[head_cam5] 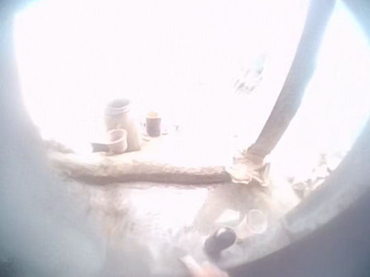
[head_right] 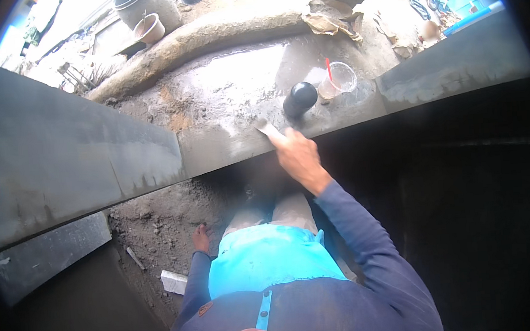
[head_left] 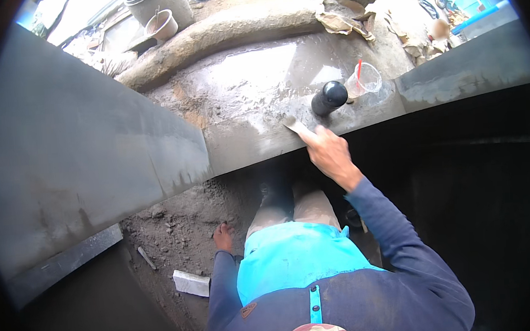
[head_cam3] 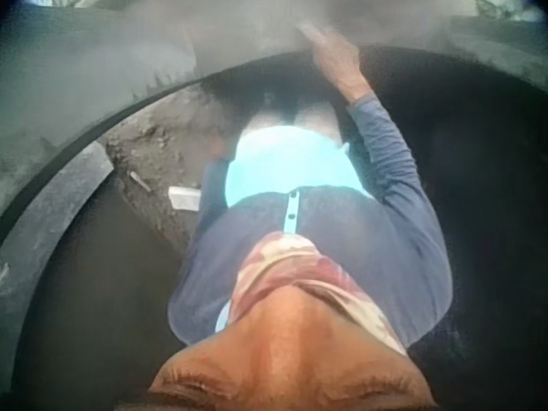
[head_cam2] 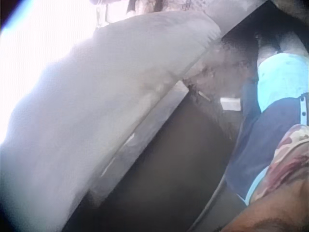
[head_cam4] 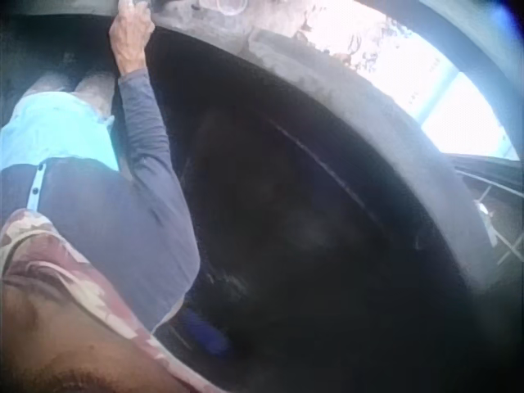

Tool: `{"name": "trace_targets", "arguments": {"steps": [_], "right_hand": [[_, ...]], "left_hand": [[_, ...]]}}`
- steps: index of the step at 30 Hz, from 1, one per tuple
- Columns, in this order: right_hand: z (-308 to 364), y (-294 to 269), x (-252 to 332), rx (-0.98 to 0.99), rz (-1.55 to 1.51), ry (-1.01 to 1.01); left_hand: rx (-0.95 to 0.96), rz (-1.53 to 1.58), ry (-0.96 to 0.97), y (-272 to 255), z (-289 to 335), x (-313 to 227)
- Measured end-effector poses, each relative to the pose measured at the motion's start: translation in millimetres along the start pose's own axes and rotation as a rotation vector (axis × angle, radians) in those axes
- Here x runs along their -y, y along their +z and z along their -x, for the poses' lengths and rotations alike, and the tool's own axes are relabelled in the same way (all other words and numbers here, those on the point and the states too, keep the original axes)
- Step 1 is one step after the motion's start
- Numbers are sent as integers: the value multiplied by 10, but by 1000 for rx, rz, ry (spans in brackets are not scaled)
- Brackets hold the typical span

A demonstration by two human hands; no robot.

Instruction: The person smooths a wet concrete surface using a trowel and a float. They repeatedly apply and level the material along a curved edge, occasionally switching tools to refine the finish.

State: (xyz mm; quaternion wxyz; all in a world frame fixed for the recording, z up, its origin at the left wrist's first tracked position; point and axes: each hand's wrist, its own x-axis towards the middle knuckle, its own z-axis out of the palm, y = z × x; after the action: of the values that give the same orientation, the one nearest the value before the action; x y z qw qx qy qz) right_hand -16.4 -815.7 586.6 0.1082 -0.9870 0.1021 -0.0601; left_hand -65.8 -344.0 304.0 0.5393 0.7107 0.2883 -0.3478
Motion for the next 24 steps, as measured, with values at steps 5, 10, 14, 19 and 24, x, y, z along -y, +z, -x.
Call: {"name": "trace_targets", "arguments": {"steps": [5,10,14,19,24], "right_hand": [[-263,48,10,-22,13,-134],[7,62,-132,15,59,-64],[-606,410,46,-135,6,-168],[15,-99,-153,61,29,-123],[-394,250,170,-31,-68,-280]], "left_hand": [[-26,-21,42,-234,-70,190],[-58,26,-71,-144,152,90],[45,-99,-57,-179,41,324],[-53,37,30,-251,14,337],[-51,-149,69,-210,23,55]]}}
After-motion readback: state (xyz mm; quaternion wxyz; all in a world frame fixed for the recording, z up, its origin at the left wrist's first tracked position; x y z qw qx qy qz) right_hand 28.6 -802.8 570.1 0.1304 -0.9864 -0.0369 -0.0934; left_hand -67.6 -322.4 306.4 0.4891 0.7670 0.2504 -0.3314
